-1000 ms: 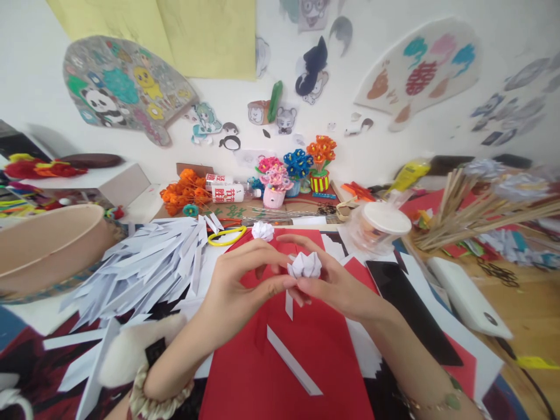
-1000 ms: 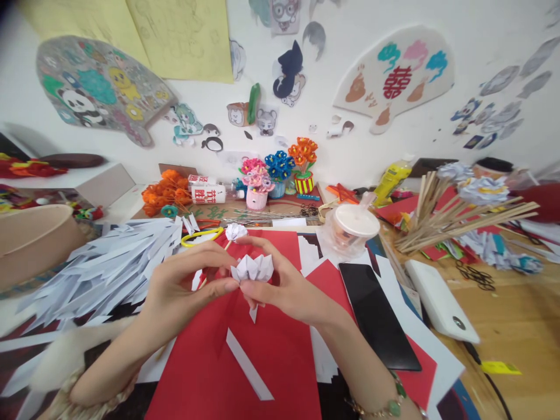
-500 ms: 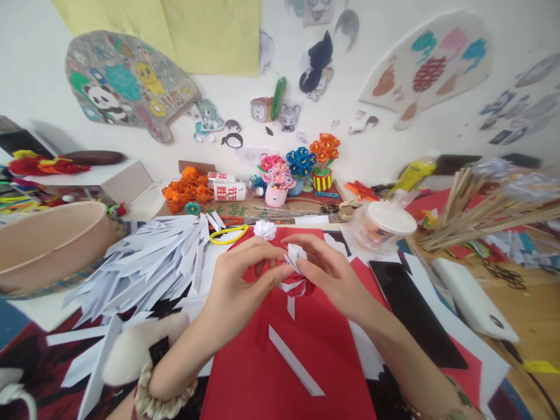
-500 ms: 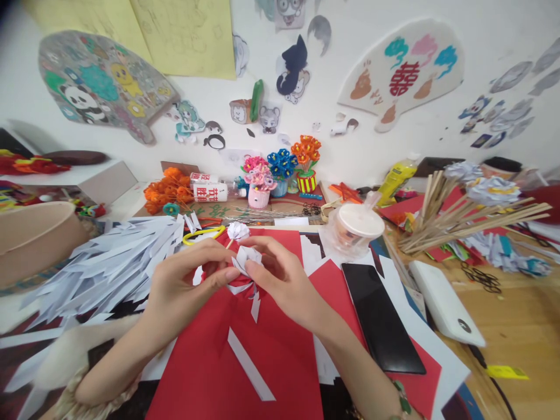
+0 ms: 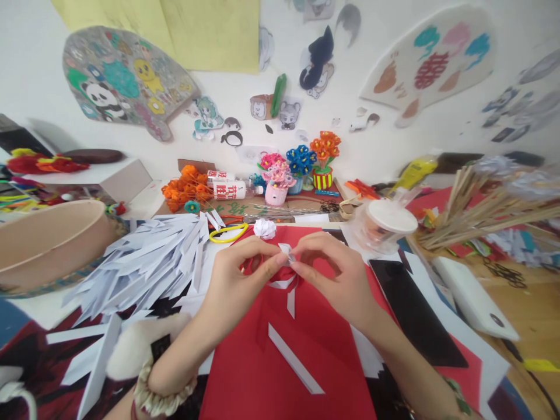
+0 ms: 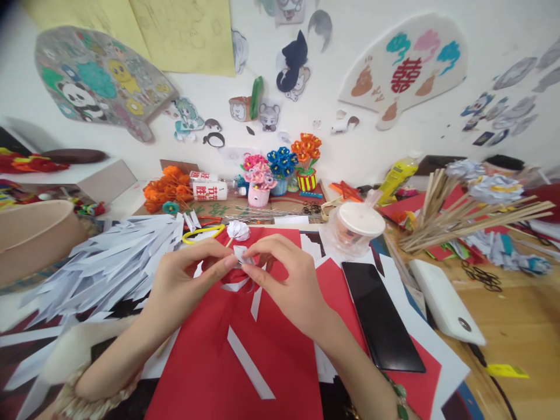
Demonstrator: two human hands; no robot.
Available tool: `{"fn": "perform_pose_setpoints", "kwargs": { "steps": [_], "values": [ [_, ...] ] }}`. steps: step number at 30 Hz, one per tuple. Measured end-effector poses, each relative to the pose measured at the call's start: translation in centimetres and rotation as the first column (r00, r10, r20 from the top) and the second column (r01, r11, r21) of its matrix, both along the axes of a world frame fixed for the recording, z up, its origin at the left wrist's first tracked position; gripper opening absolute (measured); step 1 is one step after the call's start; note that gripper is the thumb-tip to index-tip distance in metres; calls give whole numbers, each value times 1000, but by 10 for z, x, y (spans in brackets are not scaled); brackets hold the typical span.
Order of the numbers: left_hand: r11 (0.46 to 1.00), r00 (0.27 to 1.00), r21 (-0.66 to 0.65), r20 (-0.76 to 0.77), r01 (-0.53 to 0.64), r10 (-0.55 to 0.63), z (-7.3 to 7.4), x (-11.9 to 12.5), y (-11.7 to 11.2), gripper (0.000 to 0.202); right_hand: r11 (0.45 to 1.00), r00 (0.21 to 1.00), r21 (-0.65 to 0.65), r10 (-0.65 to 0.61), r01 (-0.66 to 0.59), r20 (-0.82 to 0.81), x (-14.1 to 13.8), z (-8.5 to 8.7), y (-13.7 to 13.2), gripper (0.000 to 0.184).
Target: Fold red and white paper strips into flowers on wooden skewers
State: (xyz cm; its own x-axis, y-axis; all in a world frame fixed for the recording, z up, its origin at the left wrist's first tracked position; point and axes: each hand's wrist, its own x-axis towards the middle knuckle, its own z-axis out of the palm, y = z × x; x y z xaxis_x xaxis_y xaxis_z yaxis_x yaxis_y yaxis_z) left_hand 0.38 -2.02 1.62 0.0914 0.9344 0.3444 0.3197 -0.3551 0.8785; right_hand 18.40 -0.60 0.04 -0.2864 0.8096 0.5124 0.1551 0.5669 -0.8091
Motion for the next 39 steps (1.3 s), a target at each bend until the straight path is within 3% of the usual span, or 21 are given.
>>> {"fn": "perform_pose_setpoints", "kwargs": {
  "steps": [13,17,21,25,29,32,39],
  "values": [
    [985,1000,-174,-20,14,-18,7,3,-2,20,978,1000,-206,4,-10,-31,2,-3,6,6],
    [983,999,-180,-30,30,-36,10,2,-2,19,977,999,-214,6,-14,-40,2,-3,8,6],
    [984,998,-175,-38,35,-43,10,1,-2,17,989,999,-140,-39,42,24,0,-2,6,6],
    [991,996,-133,-93,-9,-3,8,1,-2,15,989,981,108,-116,99,157,-1,-1,2,5],
    [996,976,-64,-211,-57,42,5,2,-2,14,955,950,291,-138,53,280,-1,-3,0,13],
    [997,956,31,-283,-68,74,1,3,-2,15,953,938,301,-127,26,323,-3,-6,-2,12],
    [973,908,123,-354,-193,225,-3,12,-6,4,942,942,269,-262,202,209,-12,-14,-8,12]
  ]
}}
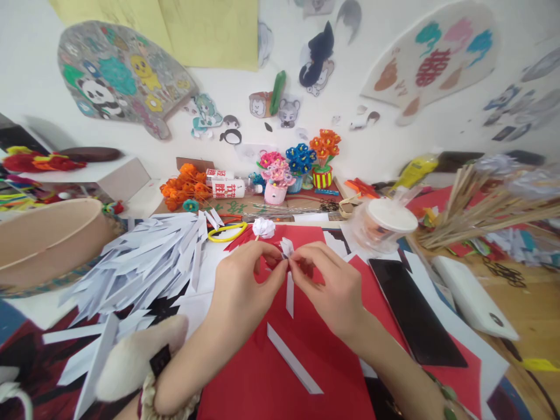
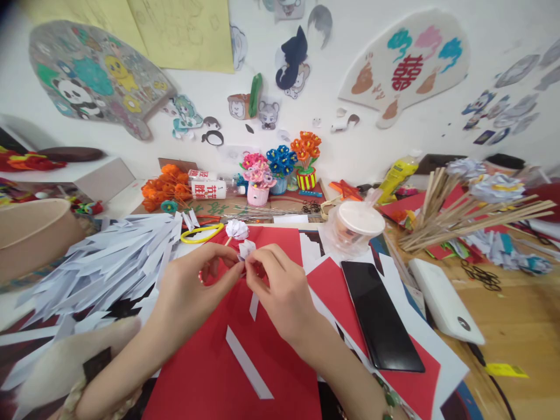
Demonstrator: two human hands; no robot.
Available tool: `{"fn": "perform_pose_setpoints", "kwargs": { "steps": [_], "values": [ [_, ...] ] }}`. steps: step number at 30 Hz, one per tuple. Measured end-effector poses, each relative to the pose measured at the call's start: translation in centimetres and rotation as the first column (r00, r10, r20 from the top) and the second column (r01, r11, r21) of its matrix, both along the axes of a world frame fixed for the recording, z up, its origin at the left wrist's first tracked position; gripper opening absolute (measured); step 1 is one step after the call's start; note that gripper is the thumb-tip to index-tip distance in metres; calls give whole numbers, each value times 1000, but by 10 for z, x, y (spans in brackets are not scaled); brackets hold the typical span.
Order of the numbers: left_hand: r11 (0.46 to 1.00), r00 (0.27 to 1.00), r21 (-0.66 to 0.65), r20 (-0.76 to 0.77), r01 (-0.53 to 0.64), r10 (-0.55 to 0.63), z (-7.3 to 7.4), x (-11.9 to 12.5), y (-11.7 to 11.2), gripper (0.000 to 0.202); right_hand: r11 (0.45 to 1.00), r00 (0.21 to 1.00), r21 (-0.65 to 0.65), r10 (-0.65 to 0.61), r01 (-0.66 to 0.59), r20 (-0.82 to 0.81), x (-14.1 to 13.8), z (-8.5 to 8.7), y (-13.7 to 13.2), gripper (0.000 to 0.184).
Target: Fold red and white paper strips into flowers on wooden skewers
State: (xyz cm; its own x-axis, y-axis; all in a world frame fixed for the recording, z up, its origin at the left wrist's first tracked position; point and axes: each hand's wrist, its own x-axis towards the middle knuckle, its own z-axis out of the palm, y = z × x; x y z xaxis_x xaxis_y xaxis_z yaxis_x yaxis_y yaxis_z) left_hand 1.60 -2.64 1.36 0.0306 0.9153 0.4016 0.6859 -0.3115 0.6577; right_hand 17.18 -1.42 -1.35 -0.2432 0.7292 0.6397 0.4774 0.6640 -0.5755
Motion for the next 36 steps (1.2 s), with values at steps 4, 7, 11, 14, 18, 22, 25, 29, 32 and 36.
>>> {"fn": "perform_pose_setpoints", "kwargs": {
  "steps": [4,7,11,14,18,22,25,29,32,36],
  "values": [
    [1000,1000,21,-18,-16,16,-2,1,-1,8,1000,1000,8,18,-18,-16,-2,-4,-1,14],
    [997,1000,79,-21,-6,7,-3,0,-1,12,999,999,3,37,-37,-16,-2,-3,-1,15],
    [989,997,132,-49,66,-60,-1,-3,-1,12,1000,999,-21,17,-18,-43,-1,4,0,14],
    [989,992,97,-59,114,-109,2,-6,-1,12,998,997,-61,21,-26,-67,1,7,2,13],
    [990,992,67,-46,122,-119,4,-8,1,13,988,995,-148,33,-48,-98,3,7,7,8],
    [994,994,16,-4,111,-111,6,-10,3,12,945,982,-300,80,-129,-169,5,3,13,28],
    [991,991,-19,28,131,-130,6,-12,4,11,888,965,-400,145,-225,-221,6,-1,16,26],
    [989,989,-66,77,130,-125,7,-12,4,10,903,967,-379,127,-205,-219,6,-1,15,22],
    [984,988,-118,98,131,-119,7,-11,5,8,929,975,-318,138,-188,-172,5,1,13,22],
    [988,990,-107,97,113,-103,5,-11,5,13,940,979,-283,164,-193,-122,4,4,11,25]
  ]
}}
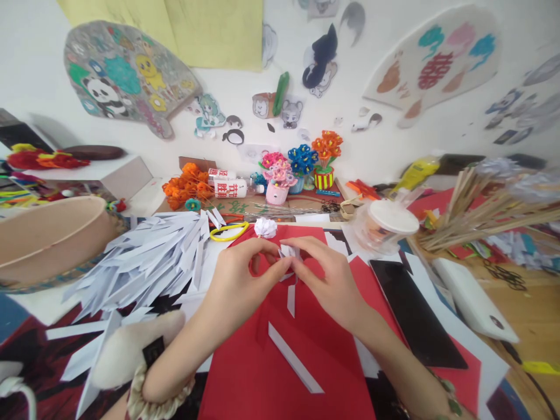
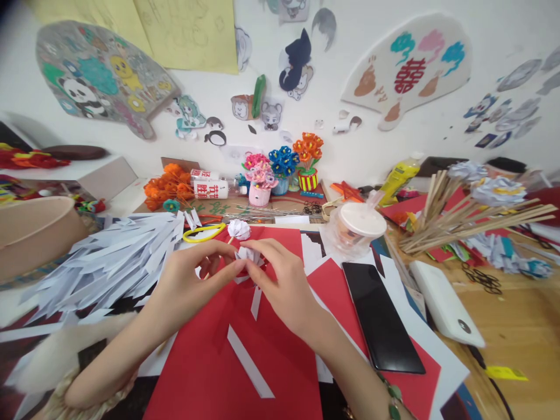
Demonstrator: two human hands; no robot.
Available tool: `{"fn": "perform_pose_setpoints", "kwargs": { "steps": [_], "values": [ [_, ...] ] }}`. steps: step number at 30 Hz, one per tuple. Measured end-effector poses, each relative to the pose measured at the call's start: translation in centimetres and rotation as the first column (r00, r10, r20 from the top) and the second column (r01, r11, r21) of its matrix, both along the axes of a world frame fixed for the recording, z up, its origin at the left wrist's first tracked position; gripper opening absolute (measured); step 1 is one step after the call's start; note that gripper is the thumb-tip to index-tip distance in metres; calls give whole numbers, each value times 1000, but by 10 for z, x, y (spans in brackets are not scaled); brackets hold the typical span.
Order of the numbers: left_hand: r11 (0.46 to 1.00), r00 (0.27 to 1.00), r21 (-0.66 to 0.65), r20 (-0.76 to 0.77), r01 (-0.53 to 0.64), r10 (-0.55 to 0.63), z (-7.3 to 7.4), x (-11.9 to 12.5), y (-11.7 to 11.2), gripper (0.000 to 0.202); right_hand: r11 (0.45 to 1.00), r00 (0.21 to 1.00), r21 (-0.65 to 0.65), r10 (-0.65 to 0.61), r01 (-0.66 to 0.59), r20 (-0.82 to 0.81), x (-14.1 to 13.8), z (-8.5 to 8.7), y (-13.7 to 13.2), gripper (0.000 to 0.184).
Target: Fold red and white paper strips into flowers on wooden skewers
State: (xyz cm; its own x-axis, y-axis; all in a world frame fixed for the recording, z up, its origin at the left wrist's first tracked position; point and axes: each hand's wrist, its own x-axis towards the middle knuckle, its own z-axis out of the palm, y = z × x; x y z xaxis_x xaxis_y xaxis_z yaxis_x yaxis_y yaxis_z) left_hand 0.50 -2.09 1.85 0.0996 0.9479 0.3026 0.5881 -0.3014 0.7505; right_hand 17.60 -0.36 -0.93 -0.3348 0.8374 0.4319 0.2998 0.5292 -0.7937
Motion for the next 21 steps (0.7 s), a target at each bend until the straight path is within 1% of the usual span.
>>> {"fn": "perform_pose_setpoints", "kwargs": {
  "steps": [5,8,12,15,19,21],
  "values": [
    [1000,1000,7,9,27,-27,-3,-2,1,4,999,999,49,-20,19,26,0,0,0,24],
    [999,999,11,25,45,-46,0,-4,1,6,998,999,60,-34,33,29,2,0,1,20],
    [996,995,-28,52,86,-84,6,-3,0,8,999,999,-29,-38,37,-16,2,0,3,18],
    [995,995,-51,61,88,-84,6,-3,0,7,997,998,-76,-26,22,-48,3,1,3,19],
    [997,996,-28,56,68,-66,2,-3,-1,11,995,999,-101,-4,-1,-53,3,1,3,21],
    [999,998,19,37,49,-49,1,-2,-2,12,987,997,-160,-2,-11,-82,4,0,3,23]
  ]
}}
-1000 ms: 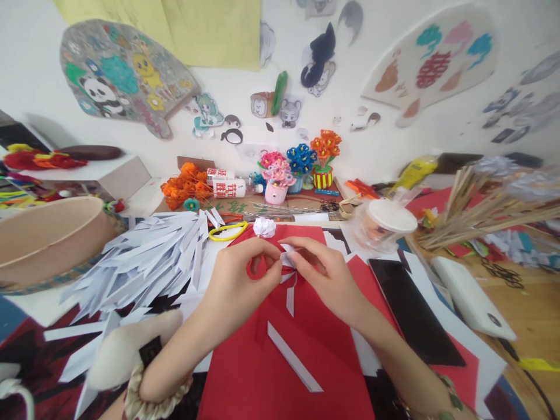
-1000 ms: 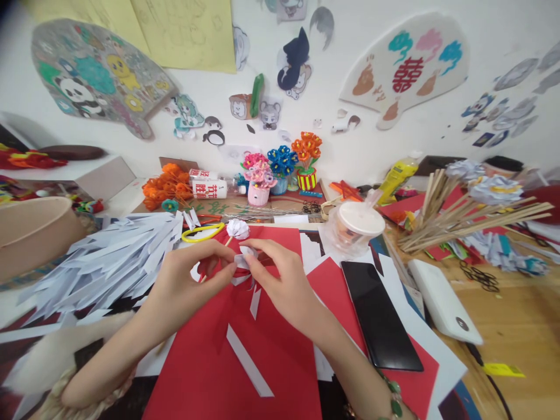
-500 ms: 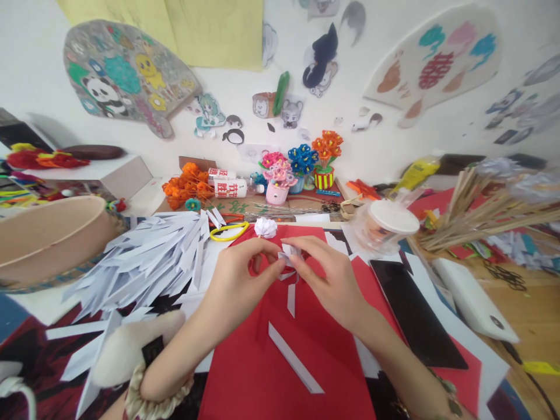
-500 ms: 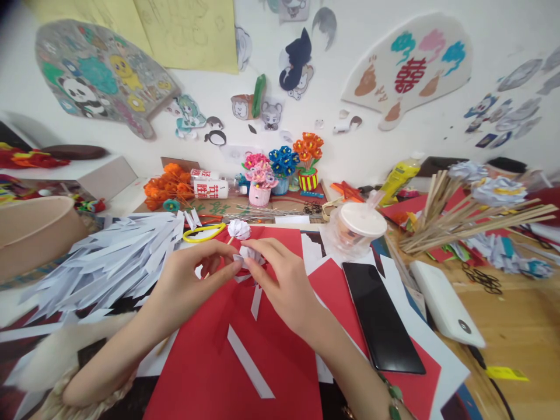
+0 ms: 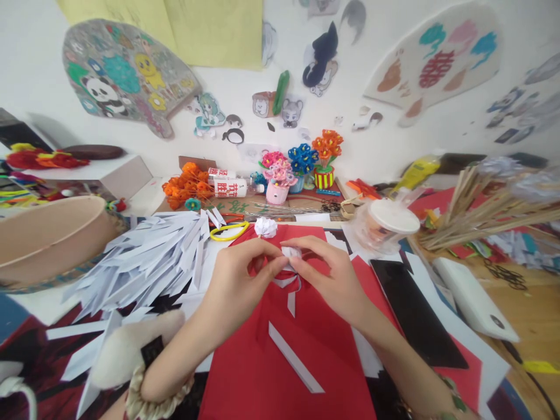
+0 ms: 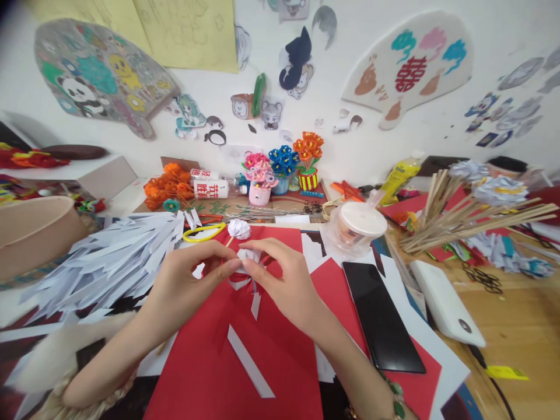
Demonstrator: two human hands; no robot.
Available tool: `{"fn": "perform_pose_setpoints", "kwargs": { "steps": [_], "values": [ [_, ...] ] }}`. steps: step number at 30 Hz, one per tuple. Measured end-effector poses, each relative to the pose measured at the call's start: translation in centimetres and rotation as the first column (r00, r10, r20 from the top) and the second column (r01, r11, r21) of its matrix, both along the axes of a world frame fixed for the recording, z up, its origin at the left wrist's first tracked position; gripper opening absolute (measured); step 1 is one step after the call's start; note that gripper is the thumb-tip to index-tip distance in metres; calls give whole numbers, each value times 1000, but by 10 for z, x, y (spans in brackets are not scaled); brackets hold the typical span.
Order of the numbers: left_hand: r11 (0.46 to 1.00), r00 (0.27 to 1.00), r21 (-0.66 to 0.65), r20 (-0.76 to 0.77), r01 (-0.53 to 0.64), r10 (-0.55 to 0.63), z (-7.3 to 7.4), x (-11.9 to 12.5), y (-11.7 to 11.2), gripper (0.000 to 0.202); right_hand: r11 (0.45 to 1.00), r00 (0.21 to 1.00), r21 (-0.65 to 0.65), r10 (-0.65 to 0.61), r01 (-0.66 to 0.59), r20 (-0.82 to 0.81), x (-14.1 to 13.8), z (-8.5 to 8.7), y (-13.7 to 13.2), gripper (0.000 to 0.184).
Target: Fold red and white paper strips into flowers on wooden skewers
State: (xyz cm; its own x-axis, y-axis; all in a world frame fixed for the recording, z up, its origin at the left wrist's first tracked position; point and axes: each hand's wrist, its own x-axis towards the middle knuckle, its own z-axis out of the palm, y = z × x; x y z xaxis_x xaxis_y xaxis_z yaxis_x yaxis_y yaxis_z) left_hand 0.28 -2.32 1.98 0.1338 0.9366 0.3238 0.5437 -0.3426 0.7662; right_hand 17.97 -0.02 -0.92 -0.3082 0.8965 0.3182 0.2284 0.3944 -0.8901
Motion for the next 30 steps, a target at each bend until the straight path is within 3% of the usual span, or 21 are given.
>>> {"fn": "perform_pose_setpoints", "kwargs": {
  "steps": [7,12,18,24,30],
  "values": [
    [963,996,259,-76,68,-50,-2,1,-3,10,937,975,-304,120,-174,-188,2,-3,5,25],
    [935,989,331,-110,127,-96,-3,0,-3,10,930,971,-312,135,-194,-199,6,-2,8,20],
    [937,984,317,-139,147,-108,-4,4,-4,11,950,984,-284,84,-126,-156,6,-2,8,25],
    [952,991,294,-123,88,-54,-6,6,-3,11,959,988,-274,33,-73,-151,1,3,4,23],
    [932,992,361,-110,-24,68,-8,9,-5,12,912,971,-409,-61,-39,-230,-14,-5,-3,24]
  ]
}}
